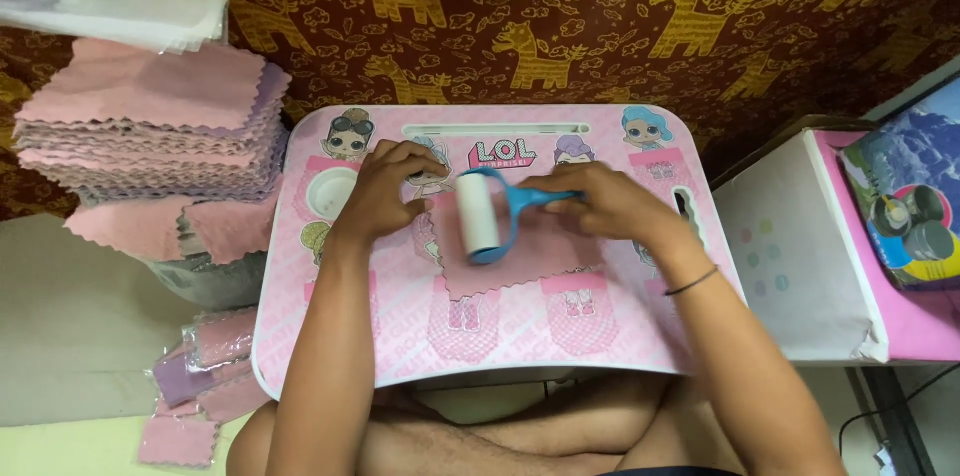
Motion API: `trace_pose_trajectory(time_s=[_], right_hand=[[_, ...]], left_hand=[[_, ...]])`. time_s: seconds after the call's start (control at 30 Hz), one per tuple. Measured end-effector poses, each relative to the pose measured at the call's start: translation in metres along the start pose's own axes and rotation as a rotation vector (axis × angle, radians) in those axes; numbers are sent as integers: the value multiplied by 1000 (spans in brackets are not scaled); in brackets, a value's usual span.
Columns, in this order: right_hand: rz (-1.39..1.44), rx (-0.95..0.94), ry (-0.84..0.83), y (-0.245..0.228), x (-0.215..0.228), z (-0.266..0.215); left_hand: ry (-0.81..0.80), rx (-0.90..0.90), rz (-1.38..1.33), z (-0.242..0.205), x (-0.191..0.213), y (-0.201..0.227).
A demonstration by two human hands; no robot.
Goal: The person cleans fabric scraps using a lint roller on a small table and then places them into plastic bags.
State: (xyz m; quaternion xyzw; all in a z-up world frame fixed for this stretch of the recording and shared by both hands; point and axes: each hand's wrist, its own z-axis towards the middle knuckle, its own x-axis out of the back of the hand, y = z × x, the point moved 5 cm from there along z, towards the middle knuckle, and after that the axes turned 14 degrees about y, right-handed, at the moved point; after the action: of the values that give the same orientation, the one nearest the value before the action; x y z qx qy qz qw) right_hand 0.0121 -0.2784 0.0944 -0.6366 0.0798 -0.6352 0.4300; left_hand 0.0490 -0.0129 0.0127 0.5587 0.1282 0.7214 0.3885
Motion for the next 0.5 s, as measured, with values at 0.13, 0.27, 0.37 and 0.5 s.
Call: trace_pose_trajectory(time_s=[0.13,0.27,0.37,0.5], right_hand=[[0,-136,-7,40,33,-23],[-70,-228,26,76,65,-43],[-105,-245,52,79,78,-54],[-120,-190,62,68,89,-63]], left_hand=[[-15,11,9,1,-3,-3],[-16,25,17,1,-2,-1],[-22,30,19,0,-1,0],[-5,27,-28,1,-2,0]])
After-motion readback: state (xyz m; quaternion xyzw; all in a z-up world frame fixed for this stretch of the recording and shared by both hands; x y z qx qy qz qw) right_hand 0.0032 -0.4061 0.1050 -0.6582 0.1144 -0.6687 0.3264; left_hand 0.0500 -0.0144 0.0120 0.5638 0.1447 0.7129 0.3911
